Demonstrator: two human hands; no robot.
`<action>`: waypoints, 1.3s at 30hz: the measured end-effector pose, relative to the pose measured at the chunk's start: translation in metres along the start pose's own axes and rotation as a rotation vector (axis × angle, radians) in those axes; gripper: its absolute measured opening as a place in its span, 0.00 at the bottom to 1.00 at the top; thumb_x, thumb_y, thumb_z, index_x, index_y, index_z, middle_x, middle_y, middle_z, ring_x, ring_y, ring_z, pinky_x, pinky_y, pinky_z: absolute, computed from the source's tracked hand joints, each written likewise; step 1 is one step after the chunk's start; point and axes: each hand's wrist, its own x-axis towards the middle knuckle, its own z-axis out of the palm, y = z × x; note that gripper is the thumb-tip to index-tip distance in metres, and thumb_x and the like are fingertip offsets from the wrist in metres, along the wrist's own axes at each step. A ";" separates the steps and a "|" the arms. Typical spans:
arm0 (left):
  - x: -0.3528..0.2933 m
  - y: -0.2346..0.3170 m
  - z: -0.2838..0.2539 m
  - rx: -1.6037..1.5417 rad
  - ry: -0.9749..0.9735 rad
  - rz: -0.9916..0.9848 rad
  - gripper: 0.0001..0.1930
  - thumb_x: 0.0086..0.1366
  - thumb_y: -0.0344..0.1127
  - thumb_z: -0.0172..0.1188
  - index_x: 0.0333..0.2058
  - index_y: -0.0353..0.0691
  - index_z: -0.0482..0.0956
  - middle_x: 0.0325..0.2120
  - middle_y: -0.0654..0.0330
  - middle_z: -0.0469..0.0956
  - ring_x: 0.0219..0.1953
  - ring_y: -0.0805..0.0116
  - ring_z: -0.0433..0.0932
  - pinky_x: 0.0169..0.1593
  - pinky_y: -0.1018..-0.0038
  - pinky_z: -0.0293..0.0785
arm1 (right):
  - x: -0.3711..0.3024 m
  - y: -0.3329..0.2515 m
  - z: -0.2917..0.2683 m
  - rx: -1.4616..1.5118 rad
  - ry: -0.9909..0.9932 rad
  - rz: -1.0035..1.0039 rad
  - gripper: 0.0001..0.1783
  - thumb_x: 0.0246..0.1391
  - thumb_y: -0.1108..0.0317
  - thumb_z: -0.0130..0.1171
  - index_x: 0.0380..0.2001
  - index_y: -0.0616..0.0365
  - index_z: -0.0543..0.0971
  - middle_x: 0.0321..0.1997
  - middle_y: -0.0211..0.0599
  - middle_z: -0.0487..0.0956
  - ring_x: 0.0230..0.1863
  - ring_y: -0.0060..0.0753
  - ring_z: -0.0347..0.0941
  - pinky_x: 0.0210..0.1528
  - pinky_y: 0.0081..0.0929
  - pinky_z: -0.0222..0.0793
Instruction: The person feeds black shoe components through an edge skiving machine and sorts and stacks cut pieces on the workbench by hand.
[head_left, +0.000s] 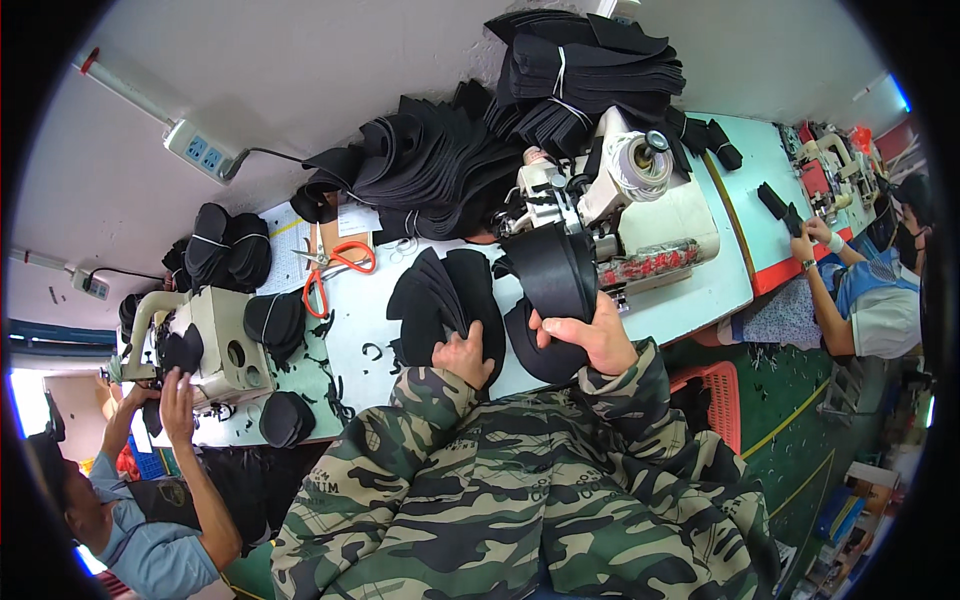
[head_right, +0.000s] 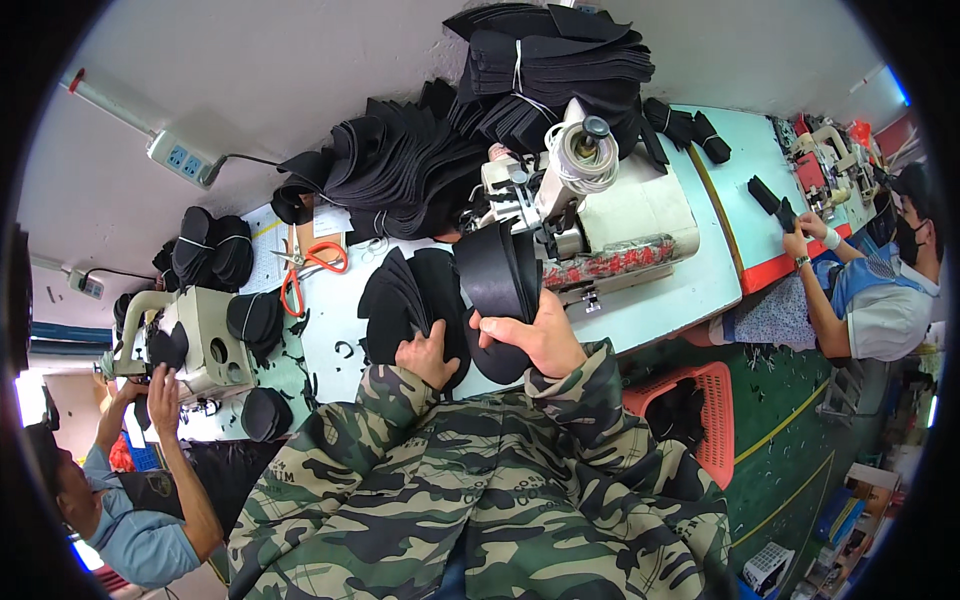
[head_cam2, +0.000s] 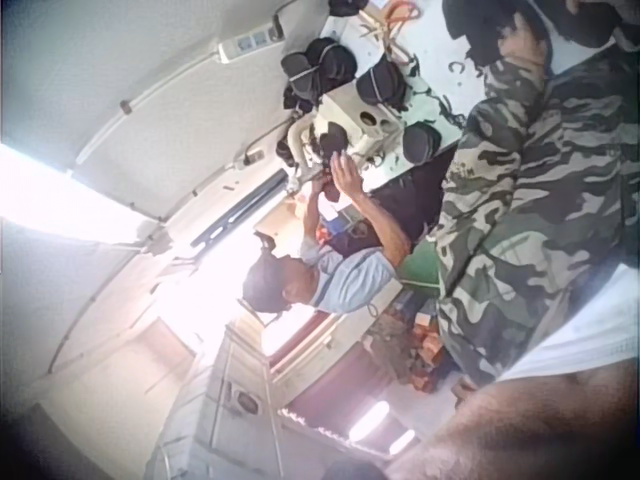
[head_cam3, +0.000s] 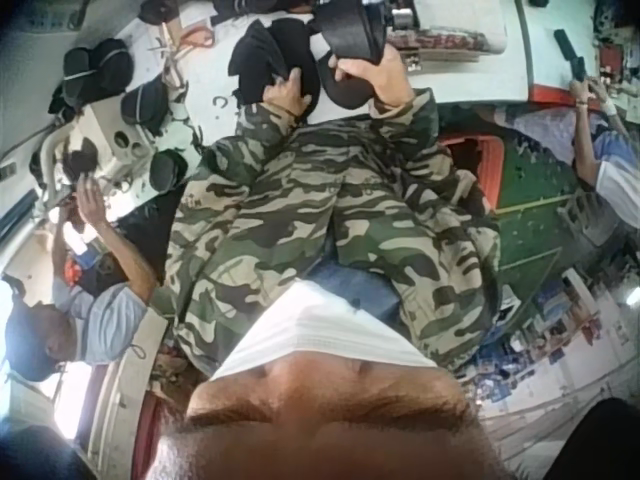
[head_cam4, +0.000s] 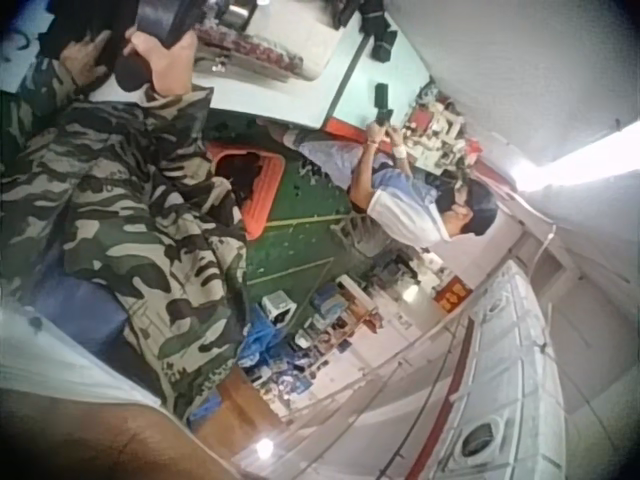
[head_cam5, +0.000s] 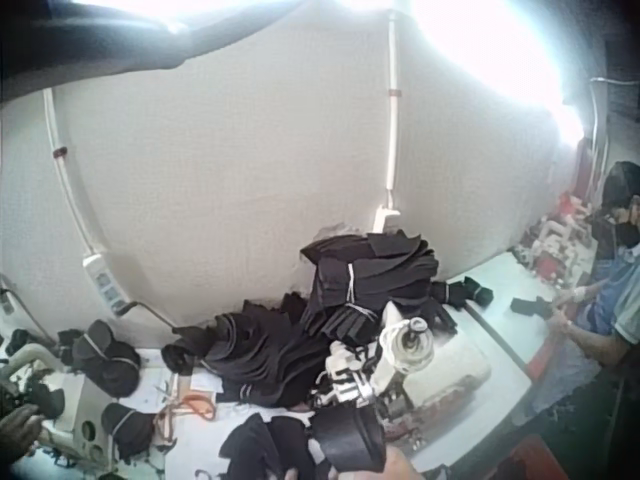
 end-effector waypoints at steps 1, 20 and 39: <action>-0.001 -0.001 0.005 -0.012 -0.032 -0.051 0.30 0.39 0.40 0.64 0.46 0.47 0.68 0.24 0.50 0.76 0.26 0.51 0.77 0.34 0.59 0.72 | 0.002 0.001 0.002 -0.001 -0.006 0.000 0.14 0.46 0.73 0.56 0.38 0.64 0.72 0.32 0.38 0.77 0.29 0.25 0.73 0.35 0.23 0.69; 0.001 -0.035 -0.104 -1.068 -0.016 -0.056 0.28 0.45 0.26 0.65 0.47 0.33 0.69 0.40 0.57 0.73 0.42 0.71 0.71 0.48 0.76 0.68 | 0.063 0.125 0.032 -0.589 0.096 0.093 0.27 0.39 0.56 0.66 0.37 0.67 0.74 0.38 0.51 0.77 0.41 0.48 0.74 0.44 0.34 0.68; -0.009 -0.043 -0.109 -0.823 0.124 0.036 0.25 0.44 0.25 0.57 0.46 0.35 0.69 0.37 0.53 0.75 0.41 0.60 0.75 0.47 0.72 0.69 | 0.039 0.104 0.033 0.114 -0.168 0.253 0.16 0.43 0.81 0.57 0.39 0.67 0.73 0.32 0.38 0.78 0.32 0.30 0.77 0.38 0.25 0.74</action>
